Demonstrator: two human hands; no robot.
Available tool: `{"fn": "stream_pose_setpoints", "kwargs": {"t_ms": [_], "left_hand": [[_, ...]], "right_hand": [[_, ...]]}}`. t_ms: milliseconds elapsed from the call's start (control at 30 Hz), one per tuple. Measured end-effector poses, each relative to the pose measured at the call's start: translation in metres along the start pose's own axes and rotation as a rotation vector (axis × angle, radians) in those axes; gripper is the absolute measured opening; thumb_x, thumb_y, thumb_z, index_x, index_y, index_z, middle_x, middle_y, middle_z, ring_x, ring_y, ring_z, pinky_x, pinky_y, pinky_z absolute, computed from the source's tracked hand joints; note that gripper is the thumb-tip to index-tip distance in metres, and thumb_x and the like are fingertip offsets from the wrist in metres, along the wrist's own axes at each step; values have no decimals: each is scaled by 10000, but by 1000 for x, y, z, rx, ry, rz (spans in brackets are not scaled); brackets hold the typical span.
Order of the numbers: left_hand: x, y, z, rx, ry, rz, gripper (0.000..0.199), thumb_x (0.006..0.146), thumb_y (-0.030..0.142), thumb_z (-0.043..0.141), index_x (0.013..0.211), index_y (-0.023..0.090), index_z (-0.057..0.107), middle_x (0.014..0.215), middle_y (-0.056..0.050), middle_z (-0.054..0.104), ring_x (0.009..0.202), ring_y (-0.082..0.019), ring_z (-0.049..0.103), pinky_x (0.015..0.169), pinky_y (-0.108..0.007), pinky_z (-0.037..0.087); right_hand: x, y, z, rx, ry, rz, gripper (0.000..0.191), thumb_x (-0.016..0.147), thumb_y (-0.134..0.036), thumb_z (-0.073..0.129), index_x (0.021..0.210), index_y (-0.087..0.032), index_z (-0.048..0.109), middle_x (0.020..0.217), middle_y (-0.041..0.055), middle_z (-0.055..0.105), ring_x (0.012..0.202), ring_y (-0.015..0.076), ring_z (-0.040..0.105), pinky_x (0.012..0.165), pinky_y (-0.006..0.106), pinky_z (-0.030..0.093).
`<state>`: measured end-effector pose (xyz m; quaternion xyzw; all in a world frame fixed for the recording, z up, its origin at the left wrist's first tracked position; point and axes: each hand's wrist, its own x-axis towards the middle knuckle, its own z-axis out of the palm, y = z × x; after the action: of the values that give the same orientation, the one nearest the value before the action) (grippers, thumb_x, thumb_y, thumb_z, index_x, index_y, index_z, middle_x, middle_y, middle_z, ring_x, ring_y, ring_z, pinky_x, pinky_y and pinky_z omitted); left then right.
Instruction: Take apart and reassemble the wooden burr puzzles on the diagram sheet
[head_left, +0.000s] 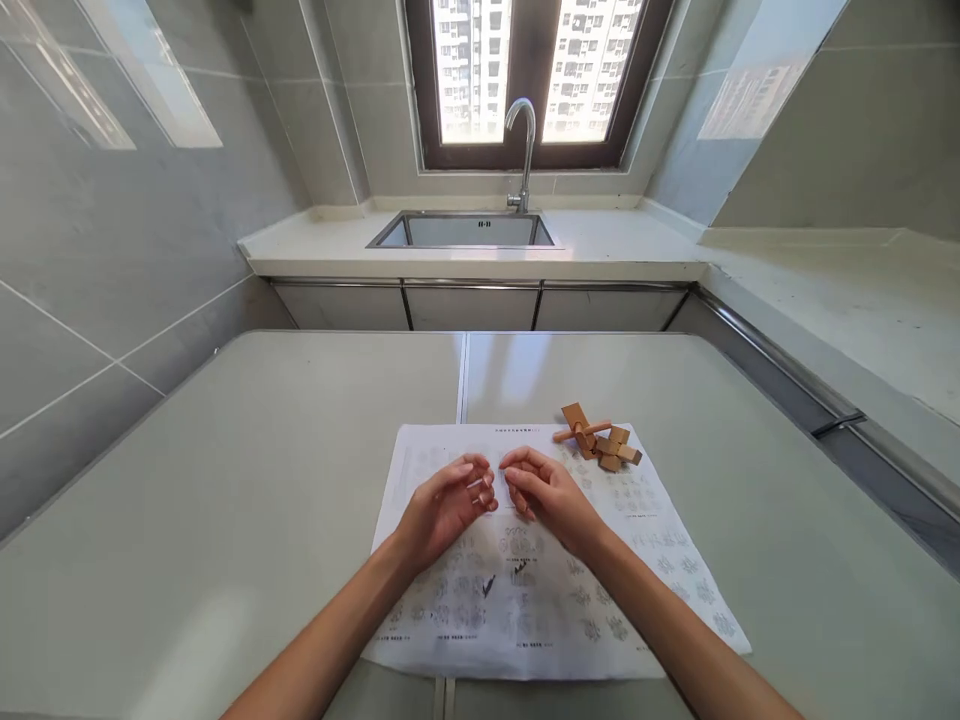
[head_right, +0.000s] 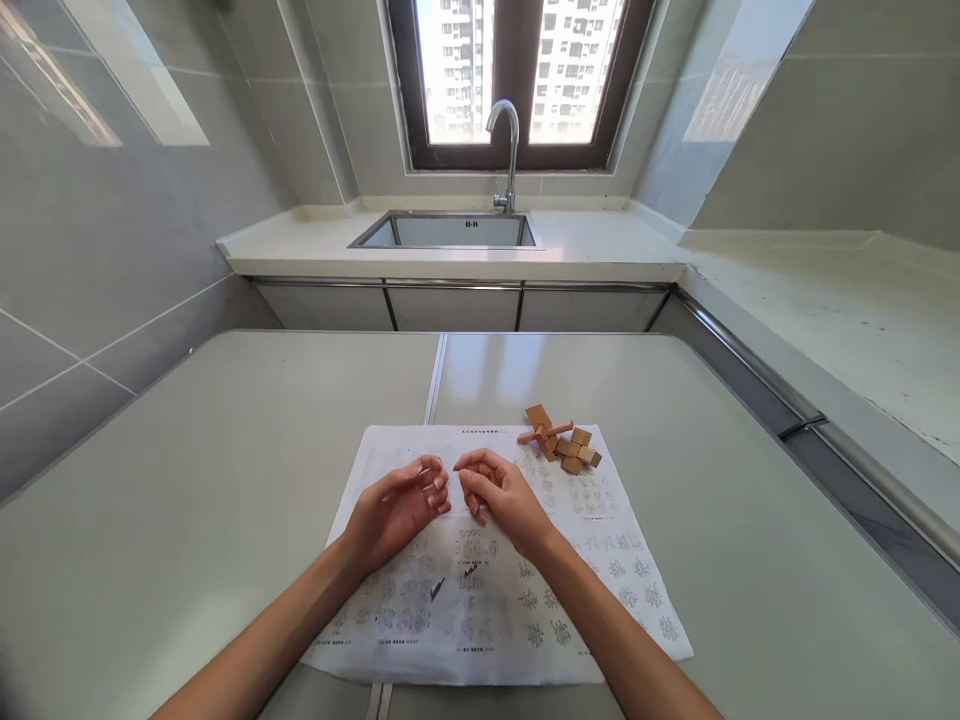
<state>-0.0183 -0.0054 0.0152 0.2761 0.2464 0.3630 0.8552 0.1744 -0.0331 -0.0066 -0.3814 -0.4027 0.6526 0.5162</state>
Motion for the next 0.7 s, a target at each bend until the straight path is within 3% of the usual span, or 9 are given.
{"fn": "stream_pose_setpoints", "kwargs": {"t_ms": [267, 333, 433, 567, 700], "left_hand": [[0, 7, 0, -29, 74, 60, 192, 823, 301, 782, 897, 152, 686, 788, -13, 494, 680, -125, 453, 730, -305, 444], [1, 9, 0, -58, 79, 82, 207, 833, 281, 767, 780, 162, 606, 722, 21, 389, 621, -108, 368, 652, -278, 412], [0, 11, -3, -73, 103, 113, 407, 813, 236, 763, 637, 194, 398, 663, 55, 240, 573, -101, 253, 561, -258, 345], [-3, 17, -8, -34, 233, 174, 586, 743, 172, 760, 623, 226, 190, 618, 79, 111, 530, -98, 137, 488, -260, 266], [-3, 22, -13, -41, 314, 187, 641, 721, 147, 732, 639, 229, 101, 588, 87, 25, 506, -99, 55, 452, -269, 211]], "right_hand": [[7, 11, 0, -23, -52, -26, 326, 901, -486, 761, 972, -186, 657, 572, -82, 507, 481, 85, 413, 477, 229, 336], [8, 13, 0, -33, -55, -36, 345, 891, -508, 765, 962, -191, 652, 587, -78, 507, 491, 90, 415, 473, 231, 330], [7, 12, 3, -70, -50, -46, 370, 897, -544, 753, 954, -194, 648, 624, -66, 509, 502, 92, 412, 473, 237, 313], [4, 10, 6, -194, -14, -91, 381, 958, -574, 673, 900, -200, 626, 619, -63, 453, 529, 103, 369, 498, 252, 293], [1, 10, 8, -336, 22, -156, 440, 967, -570, 640, 743, -216, 508, 607, -66, 363, 561, 110, 292, 527, 273, 234]]}}
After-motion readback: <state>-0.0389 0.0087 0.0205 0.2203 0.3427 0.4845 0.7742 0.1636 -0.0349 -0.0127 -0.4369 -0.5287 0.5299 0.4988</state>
